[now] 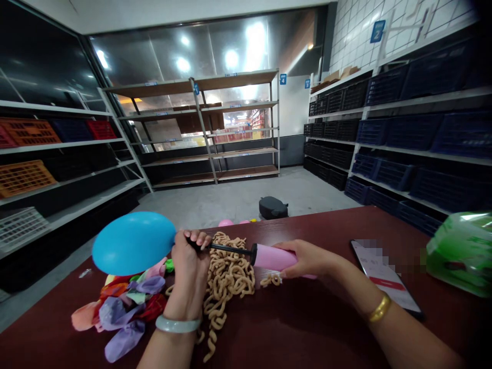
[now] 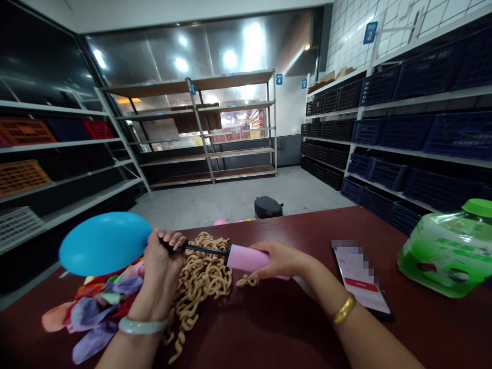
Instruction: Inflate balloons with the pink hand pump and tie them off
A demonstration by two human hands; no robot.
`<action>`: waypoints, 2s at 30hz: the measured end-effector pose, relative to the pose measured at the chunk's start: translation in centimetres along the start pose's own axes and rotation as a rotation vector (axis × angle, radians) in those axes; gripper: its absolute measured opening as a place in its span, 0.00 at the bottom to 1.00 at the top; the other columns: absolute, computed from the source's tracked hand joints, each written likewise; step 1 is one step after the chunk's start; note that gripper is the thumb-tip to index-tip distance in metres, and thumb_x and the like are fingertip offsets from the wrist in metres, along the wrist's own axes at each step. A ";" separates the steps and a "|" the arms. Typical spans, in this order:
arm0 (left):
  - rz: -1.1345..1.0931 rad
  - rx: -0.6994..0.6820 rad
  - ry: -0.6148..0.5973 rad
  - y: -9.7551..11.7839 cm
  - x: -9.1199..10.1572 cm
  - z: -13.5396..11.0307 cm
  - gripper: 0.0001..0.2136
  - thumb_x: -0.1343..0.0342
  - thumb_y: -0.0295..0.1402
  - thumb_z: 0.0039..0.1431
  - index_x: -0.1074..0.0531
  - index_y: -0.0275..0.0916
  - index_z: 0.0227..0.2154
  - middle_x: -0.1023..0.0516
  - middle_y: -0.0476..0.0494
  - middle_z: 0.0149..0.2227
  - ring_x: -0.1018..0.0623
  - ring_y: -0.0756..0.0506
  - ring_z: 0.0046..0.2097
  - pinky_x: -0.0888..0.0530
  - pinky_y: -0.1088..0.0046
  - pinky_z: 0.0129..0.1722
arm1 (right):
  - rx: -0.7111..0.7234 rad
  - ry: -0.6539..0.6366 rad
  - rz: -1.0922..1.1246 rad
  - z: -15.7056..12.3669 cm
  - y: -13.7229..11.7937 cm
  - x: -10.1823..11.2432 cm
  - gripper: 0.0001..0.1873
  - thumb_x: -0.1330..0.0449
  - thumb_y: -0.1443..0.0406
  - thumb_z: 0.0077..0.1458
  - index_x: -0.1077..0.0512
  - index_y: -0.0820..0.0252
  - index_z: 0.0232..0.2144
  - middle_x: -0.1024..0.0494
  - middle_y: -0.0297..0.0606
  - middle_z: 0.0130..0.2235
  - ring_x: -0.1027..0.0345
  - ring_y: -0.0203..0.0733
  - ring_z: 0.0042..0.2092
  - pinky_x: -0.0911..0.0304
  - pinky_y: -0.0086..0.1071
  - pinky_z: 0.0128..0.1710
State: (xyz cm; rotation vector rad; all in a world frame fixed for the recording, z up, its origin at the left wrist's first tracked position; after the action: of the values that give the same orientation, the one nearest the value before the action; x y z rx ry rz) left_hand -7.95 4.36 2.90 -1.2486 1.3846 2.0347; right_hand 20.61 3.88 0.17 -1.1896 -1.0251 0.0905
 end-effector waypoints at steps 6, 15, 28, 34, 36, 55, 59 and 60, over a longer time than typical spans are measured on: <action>0.068 0.072 -0.019 -4.6 -1.0 -2.7 0.12 0.47 0.33 0.56 0.42 0.39 0.21 0.43 0.55 0.16 0.40 0.54 0.16 0.45 0.78 0.15 | 0.000 0.032 0.036 0.8 -0.1 -2.1 0.31 0.32 0.53 0.43 0.28 0.55 0.50 0.22 0.34 0.40 0.29 0.43 0.38 0.37 0.30 0.36; 0.120 0.084 -0.051 -5.4 -1.5 -3.7 0.12 0.45 0.34 0.55 0.41 0.39 0.22 0.41 0.55 0.17 0.40 0.54 0.16 0.45 0.79 0.14 | 0.040 0.113 0.055 1.2 -1.1 -3.5 0.30 0.32 0.56 0.44 0.29 0.51 0.51 0.23 0.31 0.42 0.30 0.42 0.41 0.39 0.29 0.38; 0.013 0.021 0.041 1.4 0.7 1.6 0.11 0.49 0.28 0.54 0.45 0.39 0.21 0.45 0.57 0.15 0.42 0.55 0.15 0.46 0.79 0.14 | -0.030 -0.098 0.168 0.5 0.8 -0.8 0.30 0.33 0.60 0.43 0.29 0.55 0.52 0.22 0.34 0.42 0.29 0.41 0.38 0.36 0.28 0.35; -0.022 0.011 0.022 0.7 0.2 0.5 0.10 0.49 0.29 0.55 0.44 0.39 0.21 0.43 0.57 0.16 0.41 0.55 0.16 0.44 0.78 0.15 | -0.026 -0.083 0.062 -0.6 1.0 1.1 0.33 0.32 0.58 0.43 0.30 0.56 0.53 0.23 0.36 0.45 0.30 0.44 0.42 0.35 0.31 0.40; -0.037 0.016 0.009 0.0 -0.1 -0.1 0.11 0.48 0.29 0.56 0.43 0.39 0.21 0.43 0.56 0.16 0.41 0.55 0.17 0.43 0.78 0.16 | -0.034 -0.073 0.062 -1.0 1.1 1.6 0.33 0.31 0.58 0.43 0.30 0.57 0.53 0.23 0.36 0.45 0.30 0.45 0.42 0.35 0.31 0.39; 0.096 0.065 -0.064 -5.9 -2.6 -5.7 0.15 0.42 0.38 0.55 0.42 0.39 0.21 0.42 0.55 0.18 0.39 0.54 0.18 0.42 0.78 0.17 | -0.056 -0.075 0.306 0.8 -0.6 -2.7 0.30 0.31 0.55 0.42 0.28 0.58 0.48 0.23 0.35 0.38 0.30 0.39 0.35 0.36 0.26 0.31; 0.090 0.102 -0.028 -5.7 -2.0 -4.6 0.15 0.43 0.38 0.56 0.42 0.39 0.20 0.42 0.55 0.17 0.40 0.54 0.16 0.44 0.78 0.15 | -0.082 -0.127 0.329 0.9 -0.1 -2.8 0.32 0.32 0.54 0.44 0.30 0.56 0.51 0.23 0.35 0.37 0.31 0.37 0.32 0.37 0.25 0.27; 0.088 0.105 -0.025 -5.5 -1.9 -4.2 0.15 0.43 0.37 0.56 0.42 0.39 0.21 0.41 0.55 0.17 0.40 0.54 0.16 0.44 0.78 0.15 | -0.093 -0.146 0.345 0.8 0.2 -2.7 0.31 0.32 0.55 0.44 0.30 0.55 0.51 0.23 0.35 0.37 0.32 0.37 0.31 0.37 0.25 0.26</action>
State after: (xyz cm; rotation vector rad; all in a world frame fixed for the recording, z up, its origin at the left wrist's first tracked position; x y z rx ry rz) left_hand -1.14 3.39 0.95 -1.1328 1.5383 1.9988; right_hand 18.57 3.07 -1.70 -1.4532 -0.9488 0.4096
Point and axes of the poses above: each hand's wrist, its own z-axis towards the middle knuckle, its own x-axis out of the back of the hand, y = z × x, the point moved 3 cm from there along z, towards the middle knuckle
